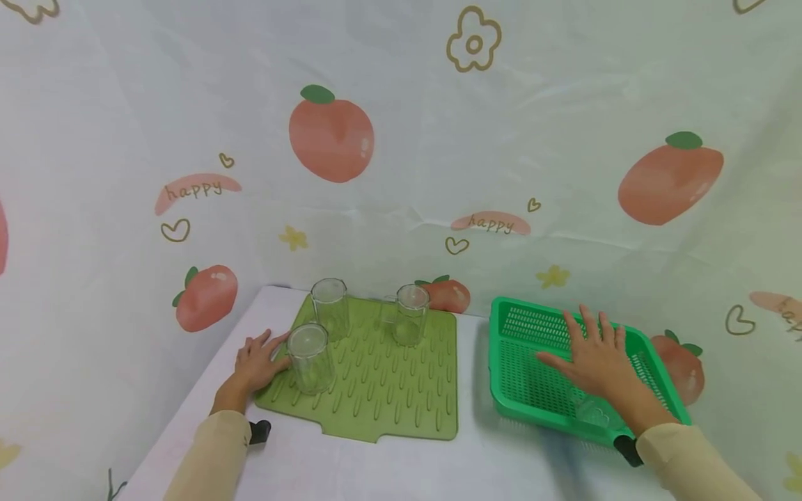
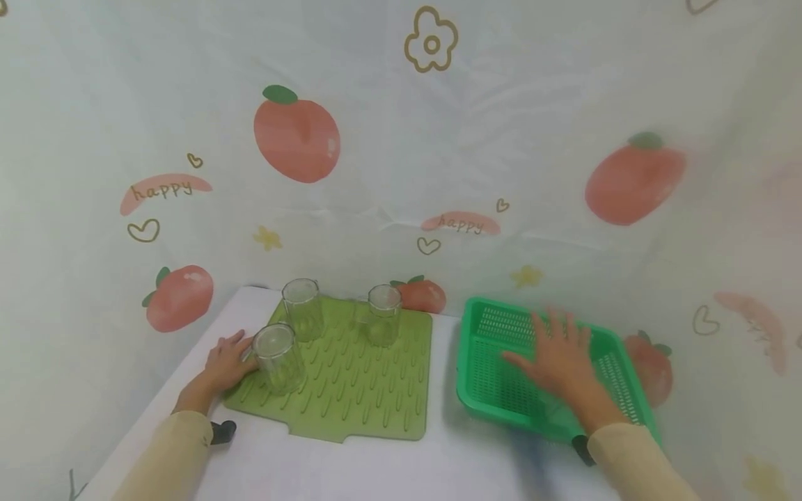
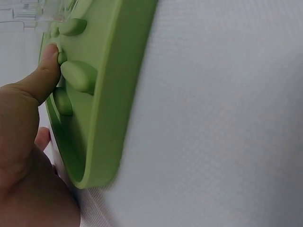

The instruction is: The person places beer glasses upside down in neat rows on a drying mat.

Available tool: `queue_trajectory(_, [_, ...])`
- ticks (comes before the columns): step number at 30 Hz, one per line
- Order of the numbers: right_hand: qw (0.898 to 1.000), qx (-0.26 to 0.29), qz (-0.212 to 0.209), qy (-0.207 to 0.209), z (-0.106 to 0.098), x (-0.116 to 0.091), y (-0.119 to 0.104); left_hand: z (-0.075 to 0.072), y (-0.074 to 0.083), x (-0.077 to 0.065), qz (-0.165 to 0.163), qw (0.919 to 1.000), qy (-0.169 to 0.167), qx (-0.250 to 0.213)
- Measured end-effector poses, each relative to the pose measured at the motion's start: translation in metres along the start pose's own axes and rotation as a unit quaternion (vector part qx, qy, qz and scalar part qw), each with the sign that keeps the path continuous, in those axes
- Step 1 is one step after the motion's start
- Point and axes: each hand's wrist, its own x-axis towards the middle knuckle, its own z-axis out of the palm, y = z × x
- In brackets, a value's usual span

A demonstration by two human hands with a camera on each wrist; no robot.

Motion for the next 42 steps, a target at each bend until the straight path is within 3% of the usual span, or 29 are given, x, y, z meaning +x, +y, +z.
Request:
queue_trajectory(10, [0.999, -0.002, 0.032, -0.018, 0.005, -0.014, 0.034, 0.002, -0.001, -0.003, 0.013, 0.9996, 0.021, -0.009])
queue_trajectory(19, [0.996, -0.012, 0.049, -0.067, 0.005, -0.027, 0.059, -0.001, 0.001, -0.002, 0.002, 1.0000, 0.005, 0.005])
queue_trajectory(32, [0.998, -0.014, 0.010, -0.058, 0.007, -0.039, 0.071, -0.001, 0.001, -0.002, 0.001, 1.0000, 0.001, 0.002])
queue_trajectory(42, [0.994, -0.009, 0.016, -0.106, 0.005, -0.037, 0.076, 0.000, 0.001, -0.002, -0.006, 1.0000, -0.001, 0.002])
